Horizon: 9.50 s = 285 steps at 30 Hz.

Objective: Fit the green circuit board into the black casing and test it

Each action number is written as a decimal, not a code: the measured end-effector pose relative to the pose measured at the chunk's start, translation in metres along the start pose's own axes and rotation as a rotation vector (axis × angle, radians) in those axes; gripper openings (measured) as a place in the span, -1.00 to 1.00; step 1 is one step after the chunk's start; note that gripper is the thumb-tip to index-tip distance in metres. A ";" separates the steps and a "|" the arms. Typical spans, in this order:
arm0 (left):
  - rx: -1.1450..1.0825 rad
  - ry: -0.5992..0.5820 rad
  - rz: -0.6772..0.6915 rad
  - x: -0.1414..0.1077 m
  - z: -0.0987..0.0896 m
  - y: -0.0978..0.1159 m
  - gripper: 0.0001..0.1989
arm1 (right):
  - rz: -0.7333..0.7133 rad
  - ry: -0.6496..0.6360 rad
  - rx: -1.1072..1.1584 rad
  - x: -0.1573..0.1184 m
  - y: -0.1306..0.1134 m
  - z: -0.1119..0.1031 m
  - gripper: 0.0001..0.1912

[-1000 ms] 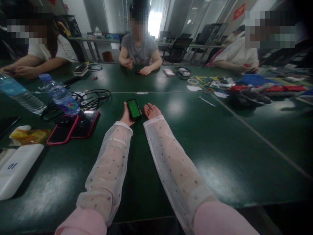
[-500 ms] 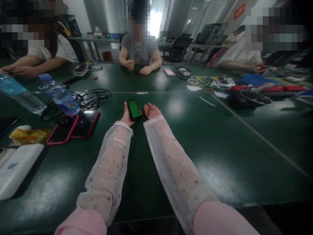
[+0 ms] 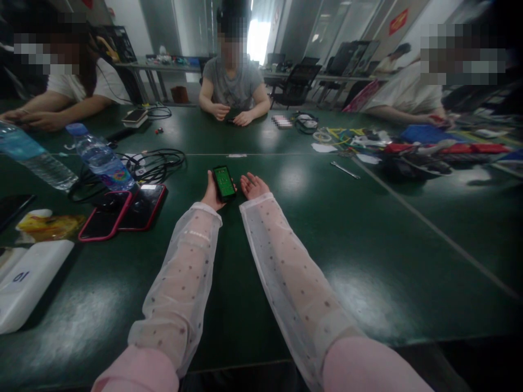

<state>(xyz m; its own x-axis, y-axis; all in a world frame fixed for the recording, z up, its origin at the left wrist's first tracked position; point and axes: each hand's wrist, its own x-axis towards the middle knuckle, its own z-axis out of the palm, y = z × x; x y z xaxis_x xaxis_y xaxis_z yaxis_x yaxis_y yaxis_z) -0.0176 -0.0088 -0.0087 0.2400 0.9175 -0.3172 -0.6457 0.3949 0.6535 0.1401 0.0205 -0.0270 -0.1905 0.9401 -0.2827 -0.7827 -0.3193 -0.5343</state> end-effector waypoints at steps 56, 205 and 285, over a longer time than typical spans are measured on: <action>0.734 0.294 0.461 -0.013 0.047 0.008 -0.66 | -0.057 0.058 -0.017 0.003 0.008 0.014 -0.77; -0.114 0.009 -0.029 0.017 -0.013 0.000 -0.27 | -0.023 -0.014 0.010 0.007 0.002 0.007 -0.74; 0.128 0.195 0.099 0.005 0.012 0.000 -0.74 | 0.007 -0.005 -0.204 0.000 0.020 0.019 -0.75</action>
<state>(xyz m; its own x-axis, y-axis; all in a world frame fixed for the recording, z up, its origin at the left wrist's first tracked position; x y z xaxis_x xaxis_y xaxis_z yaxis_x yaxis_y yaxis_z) -0.0079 -0.0038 -0.0018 0.0276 0.9304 -0.3654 -0.5594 0.3174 0.7658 0.1131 0.0166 -0.0221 -0.1992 0.9382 -0.2832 -0.6449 -0.3431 -0.6830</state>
